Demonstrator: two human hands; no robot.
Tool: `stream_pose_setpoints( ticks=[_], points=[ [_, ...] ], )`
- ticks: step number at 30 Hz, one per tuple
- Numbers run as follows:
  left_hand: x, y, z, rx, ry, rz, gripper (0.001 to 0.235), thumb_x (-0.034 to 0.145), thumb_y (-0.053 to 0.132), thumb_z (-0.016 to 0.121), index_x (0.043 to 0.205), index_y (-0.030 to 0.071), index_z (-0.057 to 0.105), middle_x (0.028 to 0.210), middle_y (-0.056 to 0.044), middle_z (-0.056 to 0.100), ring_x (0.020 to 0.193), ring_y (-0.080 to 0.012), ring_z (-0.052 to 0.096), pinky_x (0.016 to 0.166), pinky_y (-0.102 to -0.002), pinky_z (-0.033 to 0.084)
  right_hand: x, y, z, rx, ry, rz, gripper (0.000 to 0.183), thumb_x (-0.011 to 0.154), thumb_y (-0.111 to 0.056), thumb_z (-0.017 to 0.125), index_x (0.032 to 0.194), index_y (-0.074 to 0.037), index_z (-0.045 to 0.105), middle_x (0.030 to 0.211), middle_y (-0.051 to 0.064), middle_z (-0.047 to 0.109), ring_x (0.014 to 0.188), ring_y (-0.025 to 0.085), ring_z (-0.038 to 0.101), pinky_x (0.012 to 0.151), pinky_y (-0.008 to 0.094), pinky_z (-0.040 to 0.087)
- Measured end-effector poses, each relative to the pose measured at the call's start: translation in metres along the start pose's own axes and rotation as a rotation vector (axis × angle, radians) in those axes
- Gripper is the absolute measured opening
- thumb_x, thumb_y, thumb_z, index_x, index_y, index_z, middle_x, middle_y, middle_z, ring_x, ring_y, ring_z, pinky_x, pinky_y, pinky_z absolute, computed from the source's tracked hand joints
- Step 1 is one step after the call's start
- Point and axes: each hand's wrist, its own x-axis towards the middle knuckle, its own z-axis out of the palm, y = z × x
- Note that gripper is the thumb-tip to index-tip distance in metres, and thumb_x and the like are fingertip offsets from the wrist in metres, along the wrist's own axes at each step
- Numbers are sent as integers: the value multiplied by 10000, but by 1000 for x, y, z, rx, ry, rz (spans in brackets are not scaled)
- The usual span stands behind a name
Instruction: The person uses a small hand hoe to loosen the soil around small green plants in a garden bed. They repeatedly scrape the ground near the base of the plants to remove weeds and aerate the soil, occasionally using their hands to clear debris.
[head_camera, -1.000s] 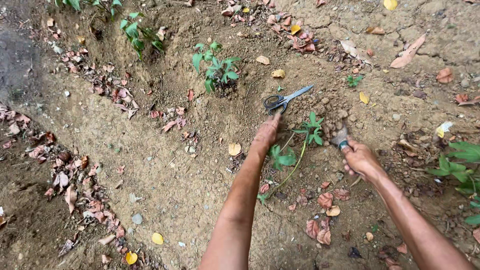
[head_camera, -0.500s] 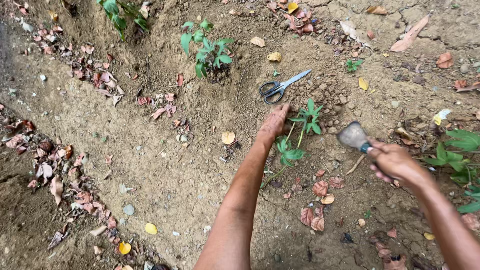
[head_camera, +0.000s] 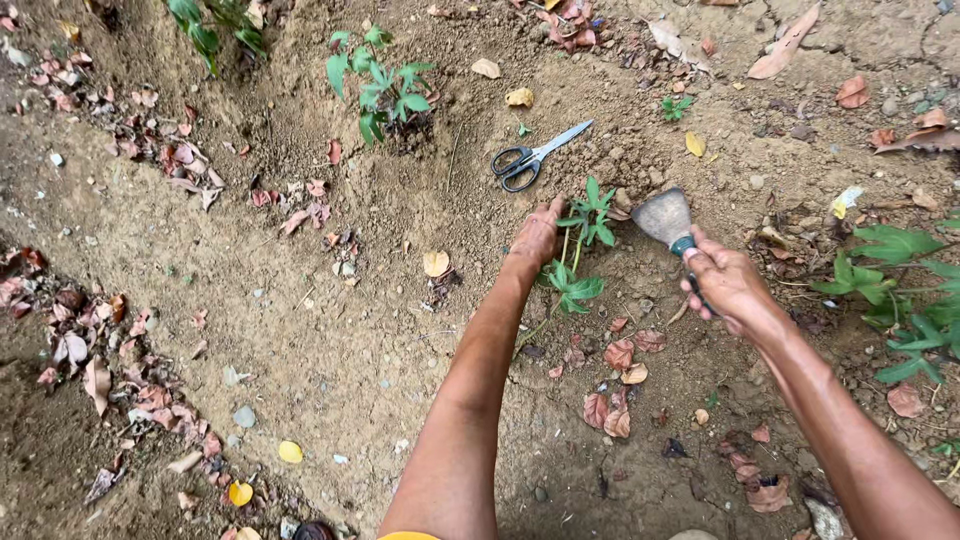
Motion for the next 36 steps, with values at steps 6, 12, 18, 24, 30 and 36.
stream_pose_setpoints(
  ticks=[6, 12, 18, 24, 30, 36],
  points=[
    [-14, 9, -29, -180, -31, 2, 545, 840, 59, 759, 1331, 157, 545, 1311, -162, 620, 1210, -347, 610, 1095, -430, 484, -5, 16, -27, -207, -93, 104, 541, 1048, -220, 472, 1569, -323, 371, 742, 105, 609, 478, 144, 480, 361, 284, 410],
    [-10, 12, -16, -81, -137, -64, 782, 696, 90, 917, 1339, 238, 497, 1509, -212, 333, 1317, -512, 357, 1107, -581, 311, 23, 24, 69, -37, -55, 131, 524, 1067, -259, 456, 1568, -320, 314, 712, 106, 602, 465, 152, 467, 348, 283, 420],
    [-5, 6, -1, -152, -144, -158, 487, 866, 7, 618, 1309, 175, 504, 1219, -161, 558, 1040, -272, 608, 934, -376, 566, 47, 27, 81, 349, -123, 60, 543, 1067, -145, 458, 1595, -204, 346, 786, 130, 606, 506, 130, 489, 364, 245, 401],
    [22, -11, 17, -660, -63, -263, 219, 997, 222, 533, 1071, 71, 673, 852, -80, 684, 740, -187, 613, 735, -371, 526, 15, -11, 25, 6, -16, -96, 570, 1025, -127, 497, 1573, -210, 366, 904, 122, 653, 540, 151, 543, 412, 268, 474],
    [46, -28, 12, -559, 77, -34, 320, 765, -32, 631, 1032, 99, 749, 1065, -58, 785, 958, -156, 728, 893, -349, 590, 1, -26, -20, -416, 212, -150, 613, 1014, -260, 622, 1598, -315, 443, 953, 186, 761, 610, 154, 639, 596, 378, 568],
    [32, -25, -65, -607, 168, -157, 218, 874, 113, 732, 1090, 138, 716, 1116, -72, 759, 998, -180, 718, 942, -357, 558, -6, -13, -30, -530, 225, -329, 623, 931, -249, 719, 1531, -349, 583, 1219, 23, 683, 618, 174, 607, 620, 405, 586]
  ],
)
